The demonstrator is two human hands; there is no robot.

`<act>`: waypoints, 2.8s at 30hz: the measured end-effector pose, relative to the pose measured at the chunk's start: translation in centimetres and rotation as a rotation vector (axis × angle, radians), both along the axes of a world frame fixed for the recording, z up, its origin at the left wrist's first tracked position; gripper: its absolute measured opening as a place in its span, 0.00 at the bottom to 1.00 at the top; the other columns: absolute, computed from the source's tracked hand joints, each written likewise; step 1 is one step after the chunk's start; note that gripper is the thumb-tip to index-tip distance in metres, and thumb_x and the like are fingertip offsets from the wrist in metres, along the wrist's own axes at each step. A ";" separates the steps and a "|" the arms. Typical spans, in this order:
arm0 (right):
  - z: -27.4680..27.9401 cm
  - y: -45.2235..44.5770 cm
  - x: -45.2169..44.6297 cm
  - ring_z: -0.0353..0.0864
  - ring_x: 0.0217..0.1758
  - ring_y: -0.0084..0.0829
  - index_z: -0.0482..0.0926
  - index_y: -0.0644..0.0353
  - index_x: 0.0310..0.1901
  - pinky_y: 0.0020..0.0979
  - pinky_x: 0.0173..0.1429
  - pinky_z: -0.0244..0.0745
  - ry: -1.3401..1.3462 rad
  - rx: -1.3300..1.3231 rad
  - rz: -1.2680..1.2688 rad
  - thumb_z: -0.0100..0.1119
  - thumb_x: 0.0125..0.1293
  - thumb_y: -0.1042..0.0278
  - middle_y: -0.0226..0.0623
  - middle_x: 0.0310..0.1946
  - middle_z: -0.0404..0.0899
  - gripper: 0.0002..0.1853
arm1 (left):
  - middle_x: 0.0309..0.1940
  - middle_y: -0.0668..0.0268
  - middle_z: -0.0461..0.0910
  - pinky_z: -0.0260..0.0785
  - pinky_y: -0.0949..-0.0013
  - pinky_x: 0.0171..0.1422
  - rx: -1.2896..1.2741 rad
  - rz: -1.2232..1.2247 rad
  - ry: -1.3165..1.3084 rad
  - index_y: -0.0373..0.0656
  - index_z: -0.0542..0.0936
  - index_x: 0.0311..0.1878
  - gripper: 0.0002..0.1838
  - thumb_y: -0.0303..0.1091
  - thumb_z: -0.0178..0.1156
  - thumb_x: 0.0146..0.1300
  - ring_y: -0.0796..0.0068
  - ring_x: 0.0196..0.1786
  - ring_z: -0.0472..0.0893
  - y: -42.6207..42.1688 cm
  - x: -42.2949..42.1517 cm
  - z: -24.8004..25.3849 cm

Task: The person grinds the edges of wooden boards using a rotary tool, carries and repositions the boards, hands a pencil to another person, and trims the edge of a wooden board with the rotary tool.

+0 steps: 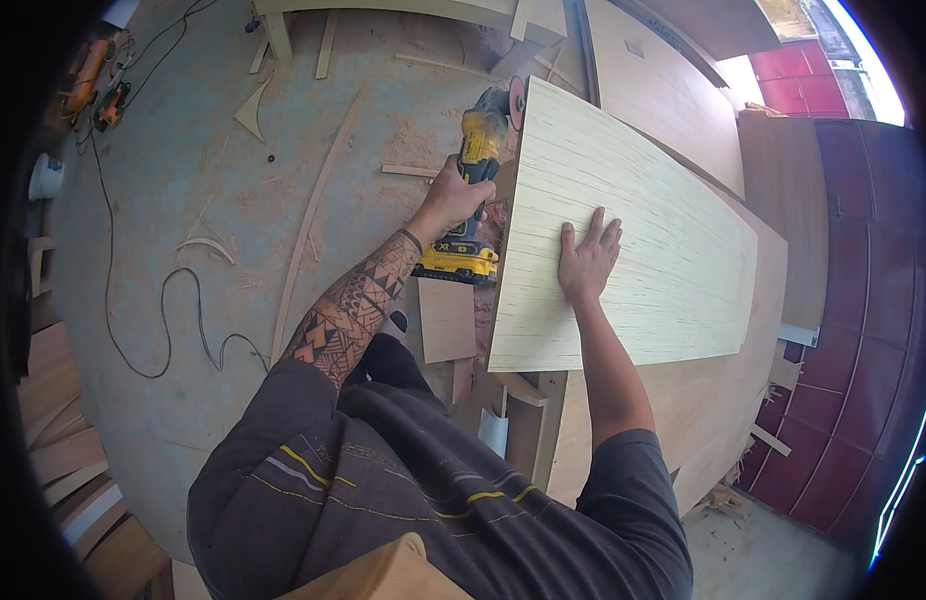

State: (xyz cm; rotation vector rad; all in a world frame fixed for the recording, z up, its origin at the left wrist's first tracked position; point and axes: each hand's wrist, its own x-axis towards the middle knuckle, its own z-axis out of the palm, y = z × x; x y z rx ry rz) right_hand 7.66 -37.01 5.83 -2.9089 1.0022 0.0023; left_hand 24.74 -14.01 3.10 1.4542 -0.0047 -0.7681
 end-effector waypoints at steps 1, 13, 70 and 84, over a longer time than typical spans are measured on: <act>-0.1 0.0 0.0 0.43 0.94 0.59 0.52 0.54 0.90 0.51 0.95 0.38 0.002 -0.002 -0.001 0.46 0.85 0.35 0.63 0.90 0.45 0.44 | 0.37 0.61 0.84 0.83 0.65 0.28 -0.004 -0.001 0.006 0.32 0.68 0.66 0.32 0.32 0.70 0.64 0.73 0.27 0.87 0.1 0.0 0.3; 0.1 -0.2 0.6 0.42 0.94 0.59 0.52 0.56 0.90 0.52 0.95 0.39 -0.005 0.018 0.001 0.46 0.84 0.33 0.65 0.90 0.44 0.46 | 0.37 0.59 0.83 0.83 0.64 0.27 -0.035 0.009 0.040 0.31 0.67 0.66 0.31 0.32 0.70 0.65 0.72 0.26 0.86 0.5 -0.1 1.4; -0.9 -1.5 1.5 0.42 0.94 0.63 0.51 0.64 0.89 0.55 0.93 0.40 0.010 -0.010 0.054 0.42 0.86 0.35 0.72 0.88 0.47 0.46 | 0.56 0.43 0.88 0.83 0.57 0.64 0.122 -0.049 -0.068 0.30 0.70 0.70 0.44 0.48 0.78 0.59 0.49 0.57 0.91 0.8 -0.1 0.0; -1.0 -1.6 1.8 0.42 0.94 0.63 0.52 0.61 0.89 0.54 0.94 0.40 0.005 0.005 0.046 0.45 0.85 0.35 0.71 0.89 0.45 0.46 | 0.56 0.42 0.87 0.82 0.58 0.65 0.109 -0.049 -0.064 0.30 0.70 0.70 0.45 0.49 0.79 0.60 0.50 0.59 0.90 0.6 -0.1 -0.4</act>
